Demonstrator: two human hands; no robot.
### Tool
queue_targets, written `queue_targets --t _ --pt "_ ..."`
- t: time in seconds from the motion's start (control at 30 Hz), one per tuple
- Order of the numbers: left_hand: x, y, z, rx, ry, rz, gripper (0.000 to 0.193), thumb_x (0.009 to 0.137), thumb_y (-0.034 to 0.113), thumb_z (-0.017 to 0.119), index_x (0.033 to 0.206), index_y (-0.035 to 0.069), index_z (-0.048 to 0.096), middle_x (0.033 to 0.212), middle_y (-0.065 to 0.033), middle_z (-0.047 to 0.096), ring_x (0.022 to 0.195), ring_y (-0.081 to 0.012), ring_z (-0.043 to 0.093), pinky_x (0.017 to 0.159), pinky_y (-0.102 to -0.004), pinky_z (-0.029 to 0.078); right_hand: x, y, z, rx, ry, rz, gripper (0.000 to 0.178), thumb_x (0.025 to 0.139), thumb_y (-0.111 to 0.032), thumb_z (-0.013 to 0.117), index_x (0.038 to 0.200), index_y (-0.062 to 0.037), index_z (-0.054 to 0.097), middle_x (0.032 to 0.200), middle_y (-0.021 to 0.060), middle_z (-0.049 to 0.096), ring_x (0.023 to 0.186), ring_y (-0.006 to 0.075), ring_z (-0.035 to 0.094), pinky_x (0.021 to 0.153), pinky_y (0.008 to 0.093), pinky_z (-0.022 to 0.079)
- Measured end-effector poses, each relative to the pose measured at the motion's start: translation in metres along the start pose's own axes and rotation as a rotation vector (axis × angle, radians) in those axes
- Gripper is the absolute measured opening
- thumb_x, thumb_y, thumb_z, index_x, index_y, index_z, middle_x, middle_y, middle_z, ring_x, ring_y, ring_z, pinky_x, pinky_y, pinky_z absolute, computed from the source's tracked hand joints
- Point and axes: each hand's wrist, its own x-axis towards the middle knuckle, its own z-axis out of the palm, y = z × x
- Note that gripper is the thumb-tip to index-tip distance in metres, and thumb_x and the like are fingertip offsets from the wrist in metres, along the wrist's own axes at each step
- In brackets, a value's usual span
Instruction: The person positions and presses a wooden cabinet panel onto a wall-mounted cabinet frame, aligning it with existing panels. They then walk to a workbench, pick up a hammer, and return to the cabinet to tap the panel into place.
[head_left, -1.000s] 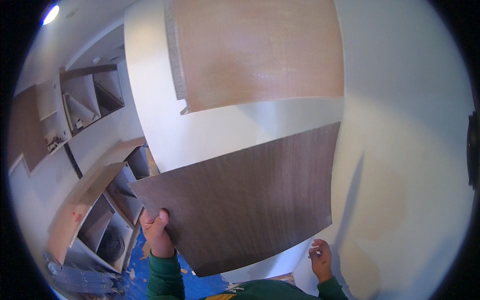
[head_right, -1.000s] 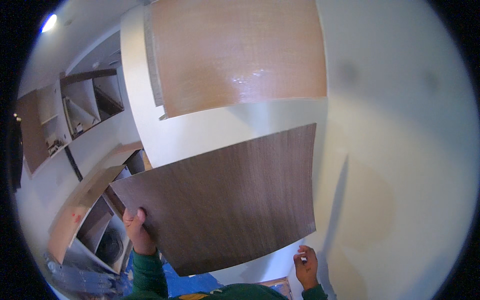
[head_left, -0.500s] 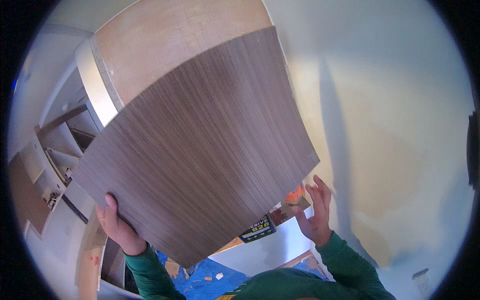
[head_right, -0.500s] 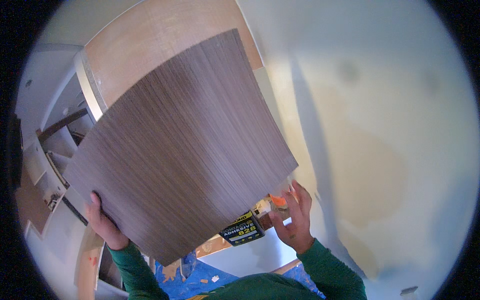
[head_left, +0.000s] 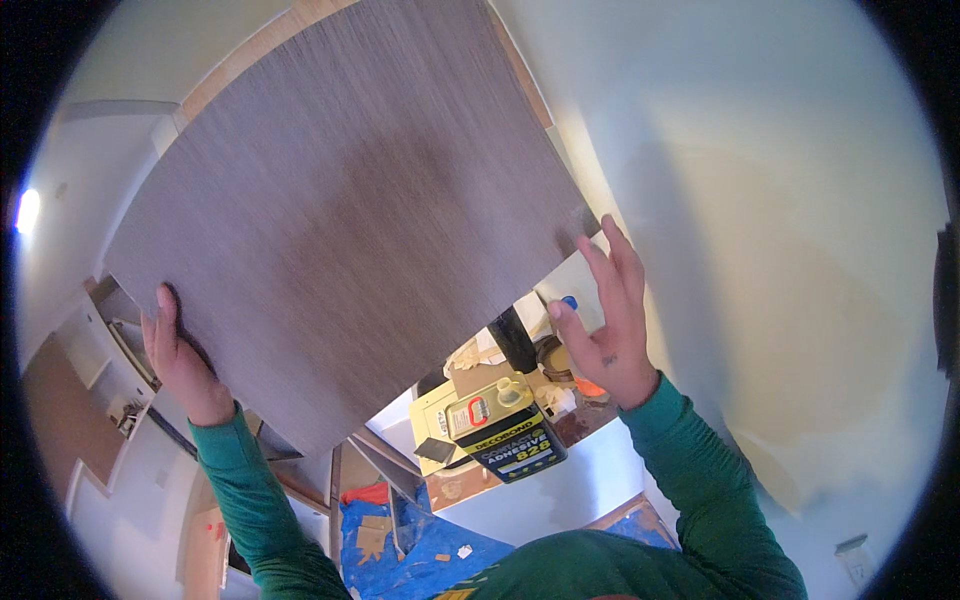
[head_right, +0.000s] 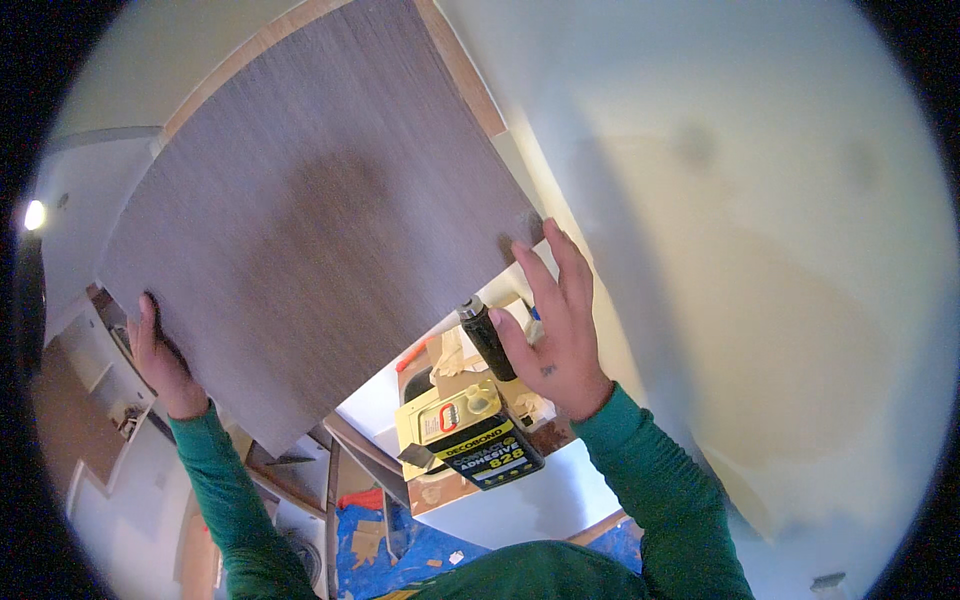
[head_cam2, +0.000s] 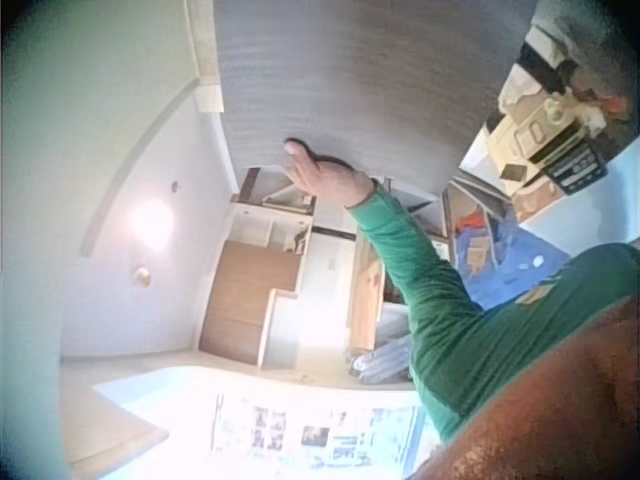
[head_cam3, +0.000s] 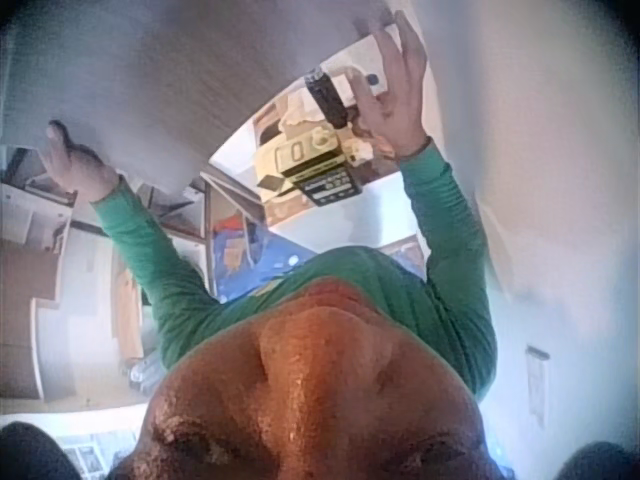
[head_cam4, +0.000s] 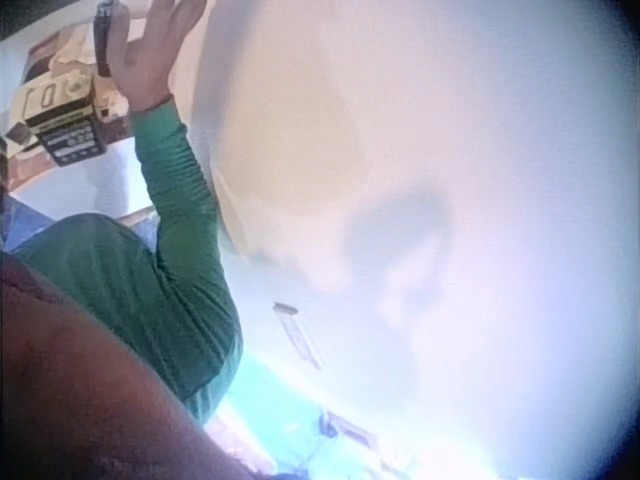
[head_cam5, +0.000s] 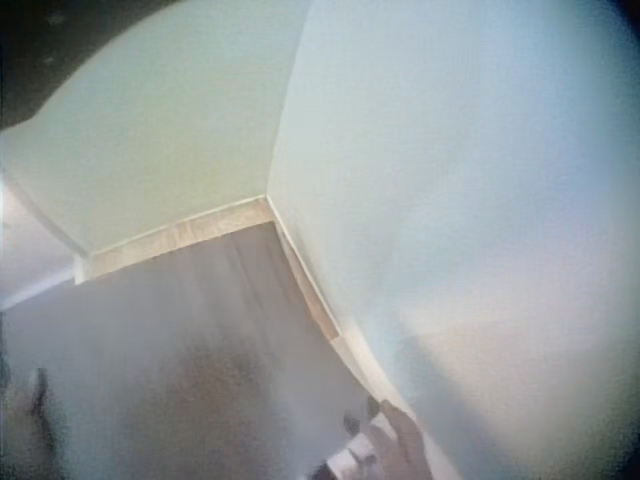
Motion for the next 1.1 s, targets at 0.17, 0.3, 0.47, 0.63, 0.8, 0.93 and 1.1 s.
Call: queue_targets --t 0.17,0.3,0.47,0.63,0.8,0.93,1.1 --pt "0.023 0.001 0.015 -0.093 -0.07 -0.002 0.039 0.096 0.026 0.062 0.126 0.001 0.055 0.12 -0.0094 0.063 0.108 -0.0206 0.059 0.097 -0.0347 0.044 0.023 0.003 0.009 0.026 0.05 -0.02 0.063 0.082 -0.009 0.071 0.139 -0.0048 0.047 0.15 0.0242 0.032 0.138 0.0407 0.033 0.113 0.0462 0.03" --pt "0.035 -0.004 0.022 -0.111 -0.078 0.0 0.039 0.095 0.026 0.063 0.124 0.001 0.055 0.118 -0.0098 0.064 0.107 -0.0205 0.06 0.095 -0.0334 0.045 0.03 0.005 0.011 0.027 0.068 -0.022 0.062 0.082 -0.008 0.071 0.139 -0.0045 0.048 0.15 0.0234 0.032 0.137 0.0405 0.034 0.113 0.046 0.03" --pt "0.06 -0.017 0.02 -0.099 -0.106 -0.011 0.038 0.095 0.026 0.063 0.121 0.0 0.056 0.117 -0.0113 0.064 0.104 -0.021 0.061 0.093 -0.0334 0.047 0.029 0.007 0.014 0.057 0.067 -0.004 0.061 0.083 -0.008 0.07 0.139 -0.0036 0.047 0.15 0.0225 0.032 0.138 0.0393 0.033 0.113 0.0463 0.03" --pt "0.076 -0.014 0.038 -0.154 -0.09 -0.051 0.038 0.092 0.027 0.067 0.117 0.0 0.057 0.113 -0.0131 0.064 0.1 -0.021 0.062 0.089 -0.0327 0.049 0.046 -0.002 0.012 -0.004 0.086 -0.038 0.062 0.083 -0.003 0.066 0.141 -0.0039 0.045 0.151 0.0211 0.032 0.139 0.0379 0.031 0.114 0.0468 0.03" --pt "0.083 -0.013 0.049 -0.189 -0.157 -0.092 0.031 0.093 0.029 0.066 0.105 0.002 0.057 0.098 -0.0097 0.066 0.087 -0.0186 0.065 0.08 -0.0308 0.051 0.067 -0.009 0.014 -0.022 0.109 -0.139 0.063 0.082 0.002 0.059 0.142 -0.0047 0.043 0.15 0.0208 0.033 0.139 0.0381 0.032 0.114 0.0472 0.03" --pt "0.095 -0.023 0.053 -0.204 -0.19 -0.094 0.032 0.094 0.028 0.064 0.108 0.0 0.058 0.1 -0.012 0.067 0.086 -0.0189 0.066 0.078 -0.0309 0.053 0.093 -0.014 0.007 -0.109 0.174 -0.235 0.058 0.083 -0.001 0.057 0.14 -0.0045 0.045 0.146 0.0215 0.039 0.137 0.0392 0.035 0.112 0.047 0.031" --pt "0.1 -0.025 0.051 -0.183 -0.198 -0.124 0.035 0.095 0.027 0.062 0.114 -0.003 0.058 0.098 -0.0126 0.068 0.084 -0.0188 0.067 0.077 -0.0304 0.053 0.162 -0.04 0.001 -0.1 0.201 -0.225 0.047 0.087 -0.016 0.062 0.132 -0.0029 0.054 0.132 0.0236 0.052 0.122 0.0386 0.051 0.104 0.0437 0.04"
